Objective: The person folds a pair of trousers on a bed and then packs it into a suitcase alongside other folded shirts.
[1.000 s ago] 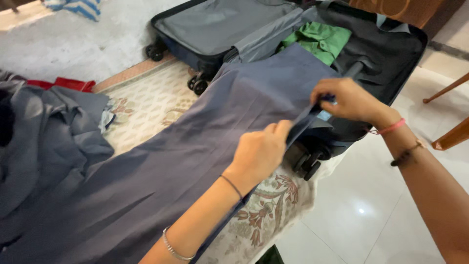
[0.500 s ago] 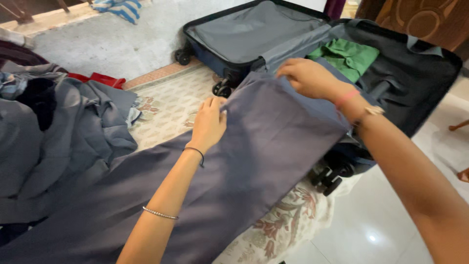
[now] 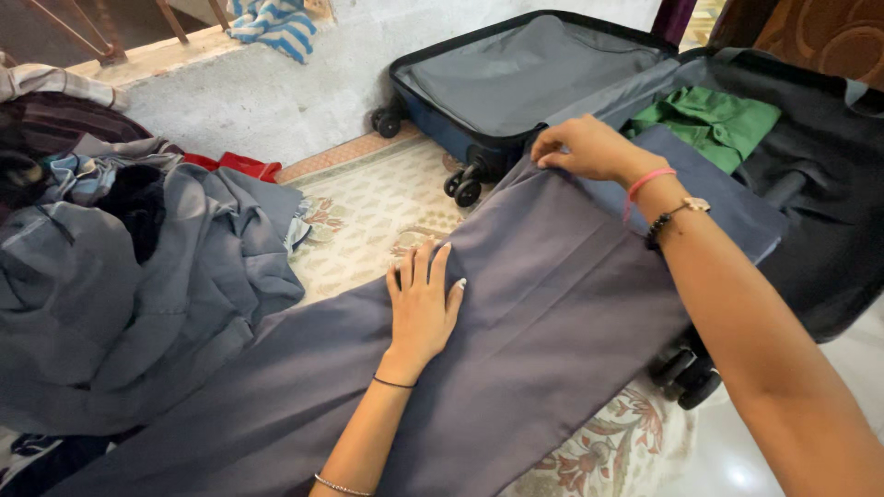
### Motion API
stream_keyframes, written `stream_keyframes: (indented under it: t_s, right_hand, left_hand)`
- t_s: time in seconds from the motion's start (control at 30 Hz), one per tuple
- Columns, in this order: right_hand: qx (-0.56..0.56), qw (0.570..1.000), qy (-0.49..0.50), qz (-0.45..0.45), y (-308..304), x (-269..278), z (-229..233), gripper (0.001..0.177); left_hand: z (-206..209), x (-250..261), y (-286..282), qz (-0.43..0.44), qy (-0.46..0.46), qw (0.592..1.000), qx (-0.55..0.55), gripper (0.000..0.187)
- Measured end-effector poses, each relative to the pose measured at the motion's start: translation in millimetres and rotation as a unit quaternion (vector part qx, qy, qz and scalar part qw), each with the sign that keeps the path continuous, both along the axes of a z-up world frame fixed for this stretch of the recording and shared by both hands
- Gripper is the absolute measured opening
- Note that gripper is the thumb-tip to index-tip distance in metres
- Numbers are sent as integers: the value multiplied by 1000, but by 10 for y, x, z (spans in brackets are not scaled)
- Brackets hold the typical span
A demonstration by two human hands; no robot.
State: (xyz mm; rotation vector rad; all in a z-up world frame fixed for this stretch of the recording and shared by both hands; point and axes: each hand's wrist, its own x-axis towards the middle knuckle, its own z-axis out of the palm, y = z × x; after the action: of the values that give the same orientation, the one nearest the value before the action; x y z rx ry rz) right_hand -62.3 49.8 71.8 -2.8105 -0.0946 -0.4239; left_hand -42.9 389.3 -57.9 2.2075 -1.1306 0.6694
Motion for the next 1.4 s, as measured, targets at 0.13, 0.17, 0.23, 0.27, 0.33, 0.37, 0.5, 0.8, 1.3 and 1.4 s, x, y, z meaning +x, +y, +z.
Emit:
stream_keyframes:
  t_s: [0.13, 0.17, 0.23, 0.27, 0.33, 0.37, 0.5, 0.8, 1.3, 1.4]
  right_hand:
    - [-98, 993, -51, -39, 4, 62, -26, 11]
    - [-100, 989, -91, -50, 22, 65, -74, 9]
    - [-104, 984, -128, -61, 50, 91, -153, 8]
    - [-107, 985, -124, -61, 67, 98, -194, 9]
    - [-120, 983, -122, -66, 78, 90, -208, 10]
    - [-130, 982, -122, -68, 101, 78, -202, 10]
    - [-165, 968, -181, -63, 349, -36, -102, 22]
    - [-366, 929, 41, 27, 1068, -332, -641, 62]
    - [-165, 957, 52, 234, 2952, -967, -960, 64]
    - [-123, 947, 111, 276, 3260, -1152, -1054, 65]
  left_hand:
    - [35, -5, 22, -10, 0, 1000, -12, 58]
    - [41, -9, 24, -24, -7, 1000, -13, 58]
    - [44, -13, 51, -51, -21, 998, -14, 57]
    - [36, -18, 63, -46, -18, 999, 1, 58]
    - [7, -22, 34, -38, -15, 999, 28, 61]
    - [-20, -18, 23, -38, -1, 999, 31, 61]
    - [-135, 33, 13, -38, 33, 998, 39, 63]
    - [-244, 1, 109, -19, 10, 998, 57, 62]
    - [-85, -312, 2485, 59, 32, 983, 174, 71]
    - [-34, -363, 2886, 67, 46, 981, 176, 68]
